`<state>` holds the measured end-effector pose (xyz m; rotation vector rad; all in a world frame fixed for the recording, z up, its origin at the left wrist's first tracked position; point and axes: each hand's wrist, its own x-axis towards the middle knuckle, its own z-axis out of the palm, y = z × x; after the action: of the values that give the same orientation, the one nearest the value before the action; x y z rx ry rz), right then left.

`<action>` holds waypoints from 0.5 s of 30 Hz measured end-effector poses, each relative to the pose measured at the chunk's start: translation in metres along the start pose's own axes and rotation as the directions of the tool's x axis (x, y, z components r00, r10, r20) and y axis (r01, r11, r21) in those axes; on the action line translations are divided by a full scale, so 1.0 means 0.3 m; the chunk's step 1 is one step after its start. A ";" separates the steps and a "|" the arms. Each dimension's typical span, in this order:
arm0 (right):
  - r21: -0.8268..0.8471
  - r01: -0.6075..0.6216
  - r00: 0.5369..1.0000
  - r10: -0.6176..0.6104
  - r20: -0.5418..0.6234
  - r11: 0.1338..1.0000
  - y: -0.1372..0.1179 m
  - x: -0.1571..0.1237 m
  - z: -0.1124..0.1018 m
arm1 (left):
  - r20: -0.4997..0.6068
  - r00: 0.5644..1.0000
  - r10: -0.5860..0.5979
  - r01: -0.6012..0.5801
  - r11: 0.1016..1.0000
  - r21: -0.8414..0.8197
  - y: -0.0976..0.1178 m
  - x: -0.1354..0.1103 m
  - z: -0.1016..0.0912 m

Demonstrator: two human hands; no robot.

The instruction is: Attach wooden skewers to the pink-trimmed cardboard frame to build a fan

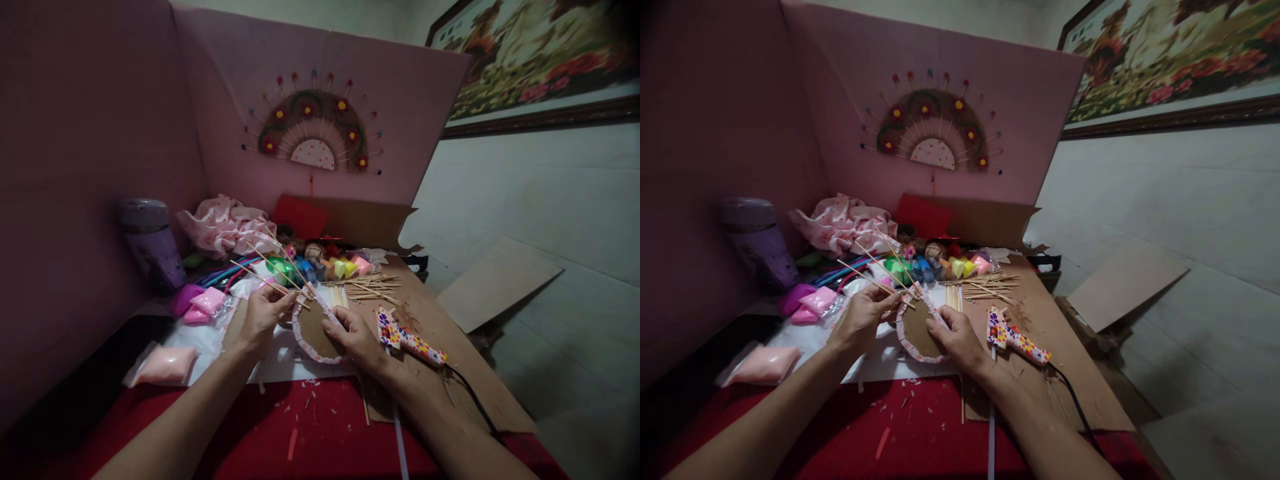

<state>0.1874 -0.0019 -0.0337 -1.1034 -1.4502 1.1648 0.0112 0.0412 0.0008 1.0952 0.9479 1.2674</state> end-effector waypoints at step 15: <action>-0.020 -0.001 1.000 0.001 -0.007 1.000 -0.003 0.000 -0.002 | -0.015 1.000 0.010 -0.010 1.000 -0.010 0.002 -0.003 0.005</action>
<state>0.1879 -0.0020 -0.0327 -1.1213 -1.4589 1.1478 0.0123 0.0402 0.0017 1.0851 0.9469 1.2893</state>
